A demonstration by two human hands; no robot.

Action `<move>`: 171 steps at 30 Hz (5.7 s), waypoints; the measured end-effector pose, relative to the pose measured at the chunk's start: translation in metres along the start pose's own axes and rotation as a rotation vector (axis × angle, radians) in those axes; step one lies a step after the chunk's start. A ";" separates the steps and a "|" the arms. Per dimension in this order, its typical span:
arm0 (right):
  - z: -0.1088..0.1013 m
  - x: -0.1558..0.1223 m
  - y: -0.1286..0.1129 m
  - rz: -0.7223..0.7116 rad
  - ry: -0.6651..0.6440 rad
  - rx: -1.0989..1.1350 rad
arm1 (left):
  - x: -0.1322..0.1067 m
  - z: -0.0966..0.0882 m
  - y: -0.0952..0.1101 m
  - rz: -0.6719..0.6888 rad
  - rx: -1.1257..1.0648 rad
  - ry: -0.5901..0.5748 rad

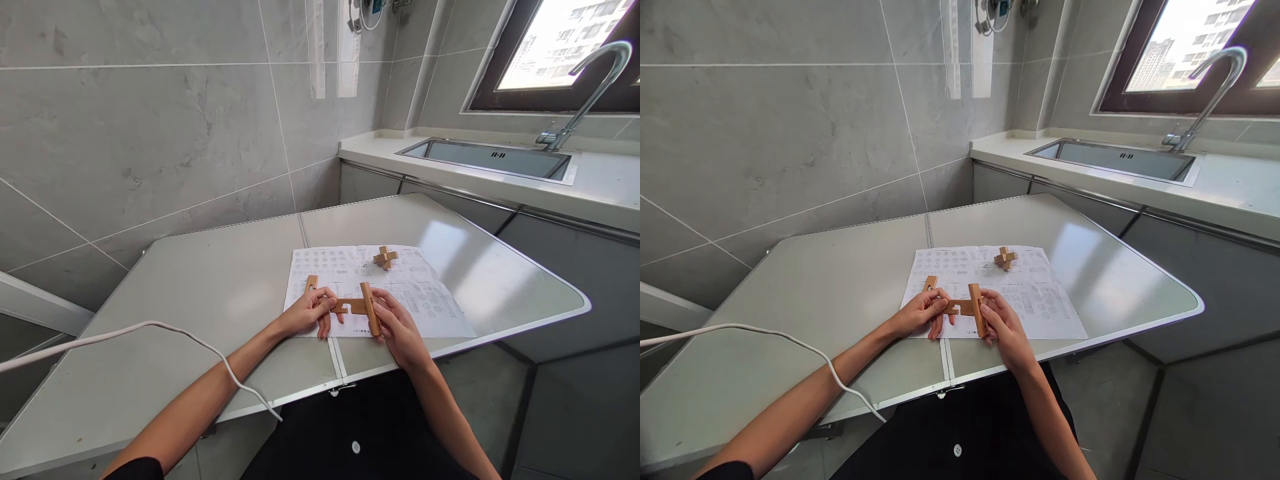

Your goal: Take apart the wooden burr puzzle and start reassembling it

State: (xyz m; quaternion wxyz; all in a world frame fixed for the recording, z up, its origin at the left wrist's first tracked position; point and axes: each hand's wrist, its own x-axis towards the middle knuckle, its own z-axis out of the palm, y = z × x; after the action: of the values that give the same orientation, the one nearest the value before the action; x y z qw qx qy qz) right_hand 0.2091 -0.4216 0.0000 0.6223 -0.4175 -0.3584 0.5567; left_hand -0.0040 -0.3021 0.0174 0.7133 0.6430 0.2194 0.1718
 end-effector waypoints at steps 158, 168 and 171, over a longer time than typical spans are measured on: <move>0.009 0.001 0.021 -0.401 -0.029 -1.225 | -0.007 -0.011 -0.006 0.239 1.198 0.149; 0.007 0.002 0.023 -0.415 -0.031 -1.223 | -0.002 -0.022 -0.016 0.129 1.275 0.313; 0.007 0.002 0.022 -0.419 -0.037 -1.220 | 0.000 -0.035 -0.020 0.106 1.272 0.391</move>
State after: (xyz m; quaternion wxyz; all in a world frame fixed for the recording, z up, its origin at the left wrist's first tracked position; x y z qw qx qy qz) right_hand 0.1946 -0.4184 -0.0179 0.3624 -0.6078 -0.6951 0.1267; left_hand -0.0232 -0.2750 -0.0051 0.1329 0.9053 0.3717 0.1572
